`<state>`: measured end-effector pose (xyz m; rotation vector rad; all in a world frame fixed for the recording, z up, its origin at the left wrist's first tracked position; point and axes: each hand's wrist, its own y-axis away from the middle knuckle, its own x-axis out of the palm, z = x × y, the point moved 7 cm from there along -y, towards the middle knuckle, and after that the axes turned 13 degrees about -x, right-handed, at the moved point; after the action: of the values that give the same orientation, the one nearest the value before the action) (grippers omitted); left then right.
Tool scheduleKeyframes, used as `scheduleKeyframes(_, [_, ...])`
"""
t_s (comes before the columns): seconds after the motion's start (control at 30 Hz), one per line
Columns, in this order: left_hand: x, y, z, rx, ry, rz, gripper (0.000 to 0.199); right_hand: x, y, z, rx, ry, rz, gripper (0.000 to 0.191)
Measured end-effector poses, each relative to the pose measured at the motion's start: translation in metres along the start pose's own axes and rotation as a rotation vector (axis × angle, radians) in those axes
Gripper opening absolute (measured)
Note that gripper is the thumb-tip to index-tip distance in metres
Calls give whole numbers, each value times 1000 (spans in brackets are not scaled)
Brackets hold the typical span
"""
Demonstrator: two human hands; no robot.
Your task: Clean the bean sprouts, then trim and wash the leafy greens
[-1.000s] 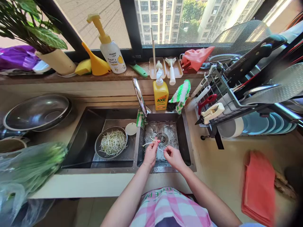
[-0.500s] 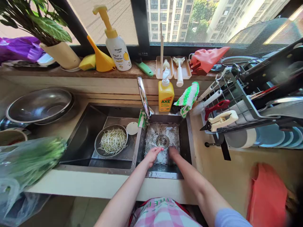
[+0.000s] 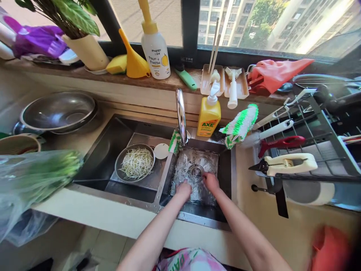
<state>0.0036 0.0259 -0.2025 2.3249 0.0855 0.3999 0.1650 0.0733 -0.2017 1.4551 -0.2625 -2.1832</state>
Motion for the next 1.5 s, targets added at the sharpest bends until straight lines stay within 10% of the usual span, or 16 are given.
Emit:
scheduleKeyframes(0.27, [-24, 12, 13, -451, -138, -105, 26, 8, -56, 17, 166, -109, -87, 27])
scheduleKeyframes(0.53, [14, 3, -23, -262, 109, -63, 23, 0, 11, 39, -161, -743, -306, 31])
scheduleKeyframes(0.77, [26, 18, -25, -312, 187, 68, 28, -12, 34, 58, -225, -654, -230, 23])
scheduleKeyframes(1.33, [21, 32, -49, -214, 430, 31, 16, -8, 40, 45, -67, -805, -250, 22])
scheduleKeyframes(1.5, [15, 35, -57, -152, 468, -1, 17, -14, 23, 9, 120, -408, -163, 39])
